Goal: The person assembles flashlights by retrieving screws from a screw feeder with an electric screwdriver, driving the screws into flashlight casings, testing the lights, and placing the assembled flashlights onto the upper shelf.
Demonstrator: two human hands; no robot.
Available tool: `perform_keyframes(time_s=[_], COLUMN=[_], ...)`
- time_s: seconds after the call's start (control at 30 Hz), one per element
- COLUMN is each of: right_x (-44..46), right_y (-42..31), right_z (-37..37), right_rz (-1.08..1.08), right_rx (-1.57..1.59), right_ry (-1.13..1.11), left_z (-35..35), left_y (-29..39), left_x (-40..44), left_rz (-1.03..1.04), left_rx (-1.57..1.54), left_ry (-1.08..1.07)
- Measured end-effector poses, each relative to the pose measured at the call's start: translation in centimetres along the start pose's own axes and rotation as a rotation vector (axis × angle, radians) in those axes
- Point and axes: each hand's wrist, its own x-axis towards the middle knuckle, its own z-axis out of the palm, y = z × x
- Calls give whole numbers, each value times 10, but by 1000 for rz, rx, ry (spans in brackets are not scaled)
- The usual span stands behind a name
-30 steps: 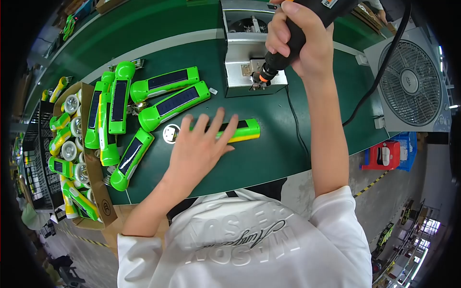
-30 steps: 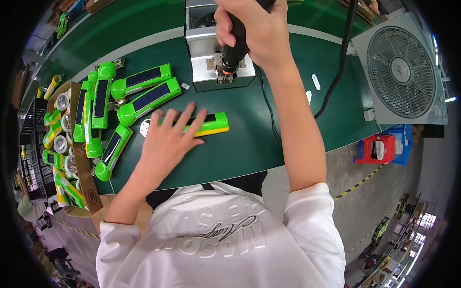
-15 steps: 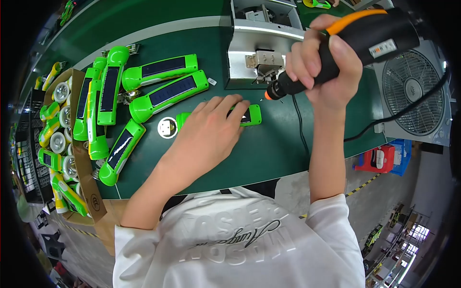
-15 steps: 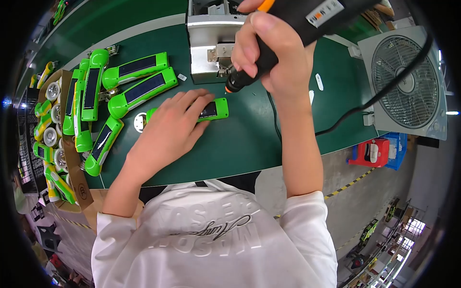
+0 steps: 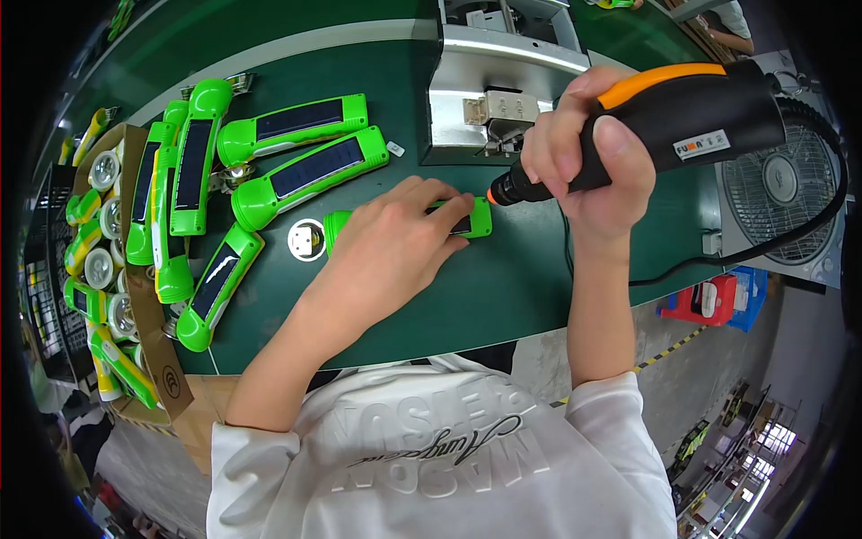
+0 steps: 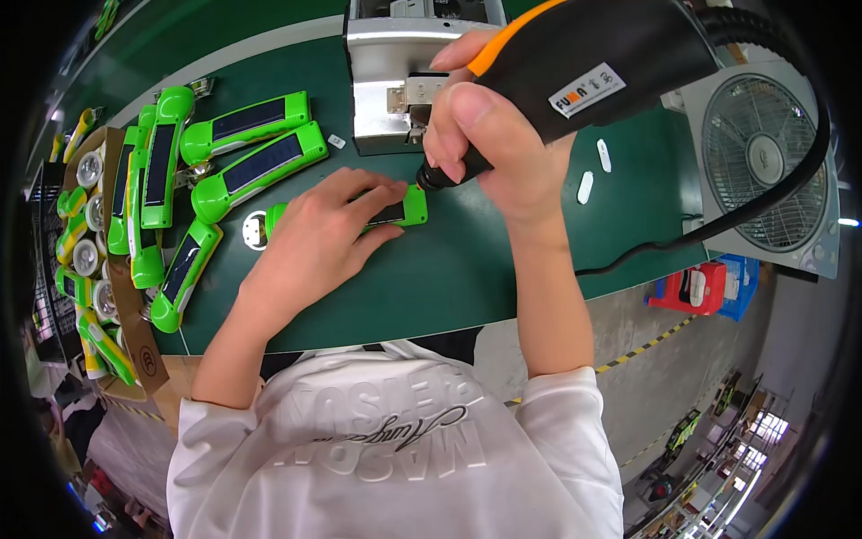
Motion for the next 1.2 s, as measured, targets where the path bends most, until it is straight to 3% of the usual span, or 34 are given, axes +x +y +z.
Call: perform_keyframes(time_s=[0.17, 0.27, 0.4, 0.6, 0.9, 1.07, 1.2], right_x=[-7, -8, -11, -15, 7, 17, 18], right_y=[9, 15, 16, 19, -35, -24, -19], right_z=[8, 11, 17, 14, 2, 4, 10], right_rz=[13, -27, -48, -116, -345, -332, -347], right_rx=[150, 160, 157, 65, 63, -67, -141], right_ry=[115, 6, 21, -32, 124, 200, 123], left_z=[0, 1, 2, -8, -1, 2, 3], left_y=[-1, -2, -3, 5, -5, -10, -14], left_x=[0, -1, -2, 2, 16, 16, 13], left_rz=[5, 6, 14, -159, 84, 68, 90], left_rx=[9, 0, 6, -47, 75, 12, 5], left_ry=[-5, 11, 36, -101, -7, 9, 47])
